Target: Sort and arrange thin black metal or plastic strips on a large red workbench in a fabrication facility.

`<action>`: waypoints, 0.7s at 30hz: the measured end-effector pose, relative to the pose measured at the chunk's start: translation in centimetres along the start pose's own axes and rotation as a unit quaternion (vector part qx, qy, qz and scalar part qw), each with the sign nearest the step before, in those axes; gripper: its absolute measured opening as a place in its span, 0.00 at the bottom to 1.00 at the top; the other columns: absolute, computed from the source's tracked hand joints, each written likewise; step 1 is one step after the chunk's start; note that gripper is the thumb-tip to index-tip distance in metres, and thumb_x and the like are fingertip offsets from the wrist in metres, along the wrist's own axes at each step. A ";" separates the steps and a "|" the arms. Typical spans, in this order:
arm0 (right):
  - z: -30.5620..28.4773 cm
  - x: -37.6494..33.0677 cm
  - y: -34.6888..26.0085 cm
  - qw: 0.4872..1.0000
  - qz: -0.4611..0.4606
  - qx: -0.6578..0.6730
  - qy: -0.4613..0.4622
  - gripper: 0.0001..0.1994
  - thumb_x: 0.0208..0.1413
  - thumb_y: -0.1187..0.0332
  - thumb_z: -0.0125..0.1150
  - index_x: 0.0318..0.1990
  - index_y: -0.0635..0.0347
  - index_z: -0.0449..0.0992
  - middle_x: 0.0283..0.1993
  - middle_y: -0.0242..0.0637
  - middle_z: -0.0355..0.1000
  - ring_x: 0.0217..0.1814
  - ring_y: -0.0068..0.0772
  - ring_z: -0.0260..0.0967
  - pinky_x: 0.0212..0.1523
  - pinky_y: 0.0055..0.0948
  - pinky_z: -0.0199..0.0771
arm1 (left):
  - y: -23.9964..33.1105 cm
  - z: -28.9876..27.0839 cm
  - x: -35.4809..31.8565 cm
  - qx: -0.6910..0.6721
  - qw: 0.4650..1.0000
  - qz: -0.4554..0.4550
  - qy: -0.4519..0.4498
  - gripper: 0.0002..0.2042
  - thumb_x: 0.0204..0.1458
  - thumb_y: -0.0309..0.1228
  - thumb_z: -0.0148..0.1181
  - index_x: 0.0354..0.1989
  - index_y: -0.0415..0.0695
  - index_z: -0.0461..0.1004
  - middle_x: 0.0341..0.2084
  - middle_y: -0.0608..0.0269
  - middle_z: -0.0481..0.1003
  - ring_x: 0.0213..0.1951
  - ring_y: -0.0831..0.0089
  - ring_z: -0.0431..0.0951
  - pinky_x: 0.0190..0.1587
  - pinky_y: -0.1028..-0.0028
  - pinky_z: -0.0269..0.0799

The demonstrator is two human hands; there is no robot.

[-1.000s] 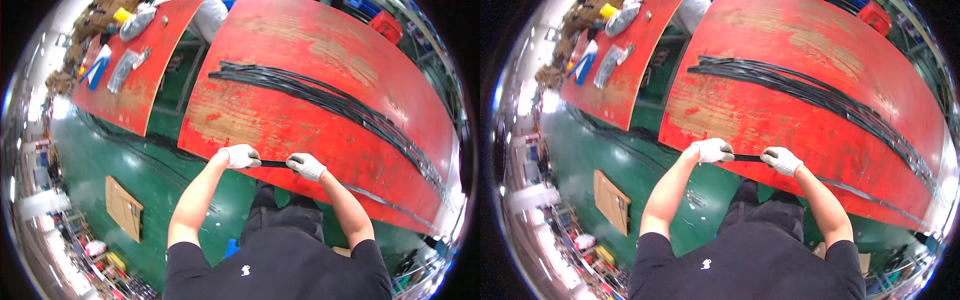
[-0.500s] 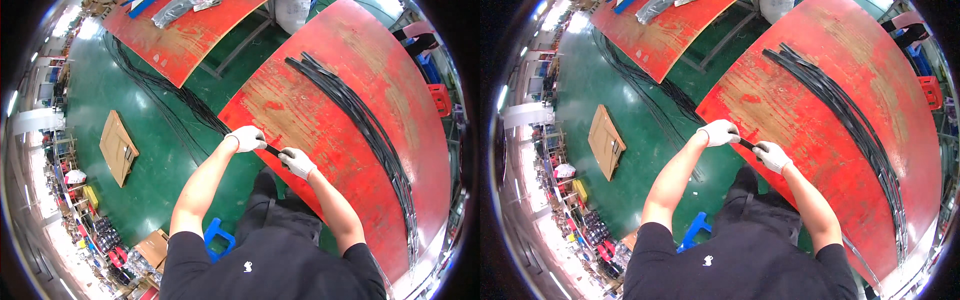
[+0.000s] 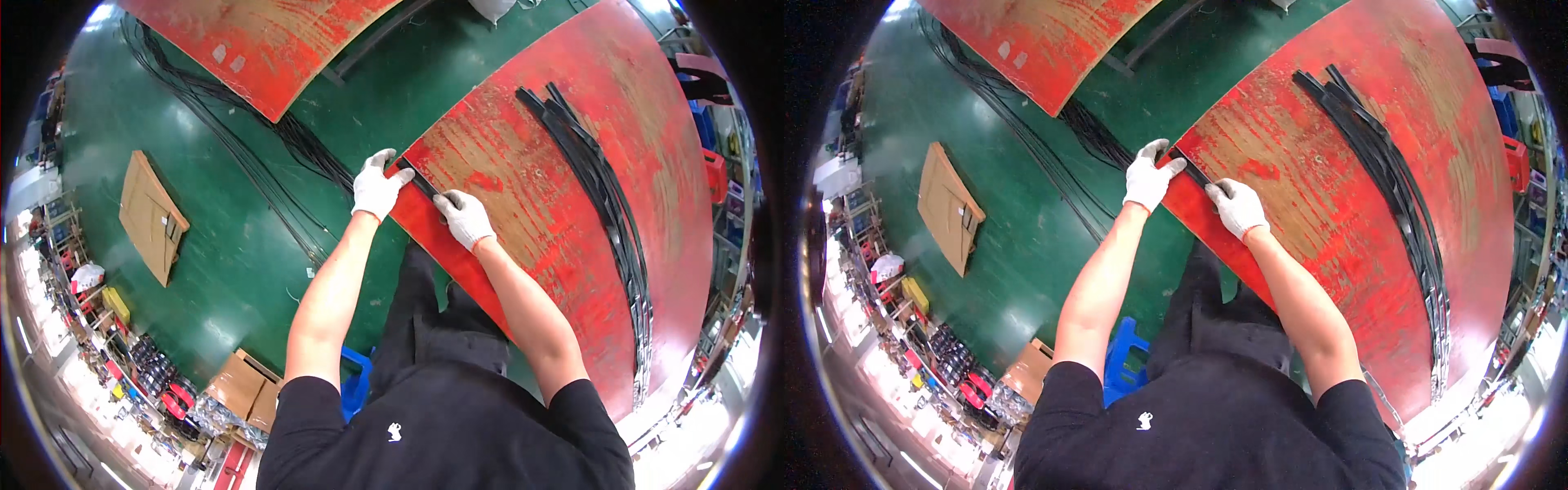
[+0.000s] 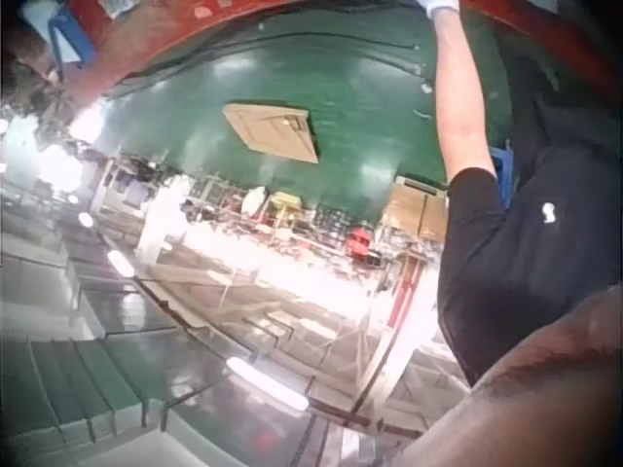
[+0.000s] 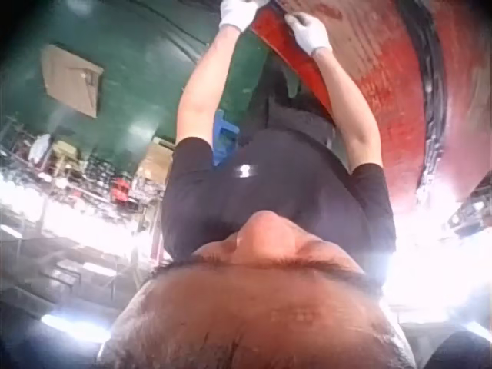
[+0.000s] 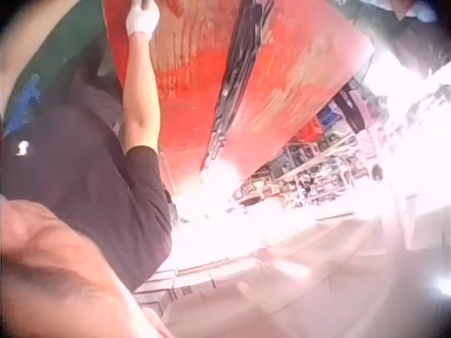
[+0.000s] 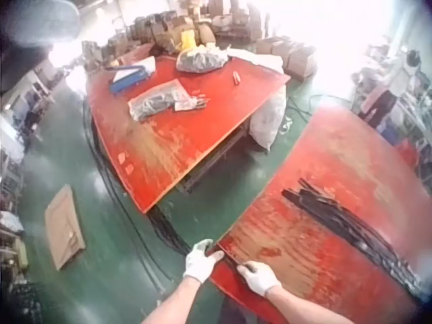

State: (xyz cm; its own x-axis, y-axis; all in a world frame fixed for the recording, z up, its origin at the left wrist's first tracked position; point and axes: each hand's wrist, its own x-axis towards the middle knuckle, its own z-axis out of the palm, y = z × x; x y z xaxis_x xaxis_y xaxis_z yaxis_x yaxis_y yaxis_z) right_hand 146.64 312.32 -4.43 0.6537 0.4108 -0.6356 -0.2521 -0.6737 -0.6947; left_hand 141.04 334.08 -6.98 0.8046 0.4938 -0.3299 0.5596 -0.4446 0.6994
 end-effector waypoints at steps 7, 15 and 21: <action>-0.5 1.0 -2.3 0.986 0.128 0.086 -0.067 0.17 0.72 0.56 0.60 0.47 0.62 0.82 0.29 0.34 0.78 0.23 0.22 0.71 0.25 0.30 0.72 | -1.5 2.0 0.2 -0.142 0.988 -0.050 0.043 0.22 0.56 0.37 0.78 0.58 0.44 0.84 0.53 0.57 0.86 0.56 0.68 0.85 0.63 0.69 0.76; -0.4 1.2 -2.2 0.982 0.141 0.111 -0.064 0.16 0.72 0.57 0.61 0.47 0.63 0.82 0.29 0.35 0.78 0.21 0.22 0.71 0.22 0.29 0.71 | -1.6 2.4 0.0 -0.132 0.989 -0.018 0.069 0.21 0.56 0.38 0.78 0.56 0.45 0.85 0.54 0.59 0.86 0.55 0.70 0.85 0.61 0.71 0.77; -0.7 0.7 -3.0 0.979 0.164 0.107 -0.053 0.17 0.71 0.55 0.63 0.48 0.62 0.83 0.30 0.33 0.78 0.25 0.22 0.73 0.25 0.28 0.74 | -0.4 1.8 -0.1 -0.074 0.995 -0.015 0.072 0.19 0.56 0.39 0.77 0.54 0.45 0.86 0.52 0.60 0.86 0.54 0.68 0.86 0.60 0.70 0.78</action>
State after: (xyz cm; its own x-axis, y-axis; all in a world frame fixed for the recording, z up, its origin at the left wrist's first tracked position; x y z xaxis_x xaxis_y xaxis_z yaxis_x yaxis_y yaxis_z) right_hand 148.39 314.20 -2.58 0.4371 0.2625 -0.8603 -0.5870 -0.6415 -0.4940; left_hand 141.05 332.86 -8.35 0.7444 0.6128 -0.2653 0.5399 -0.3186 0.7791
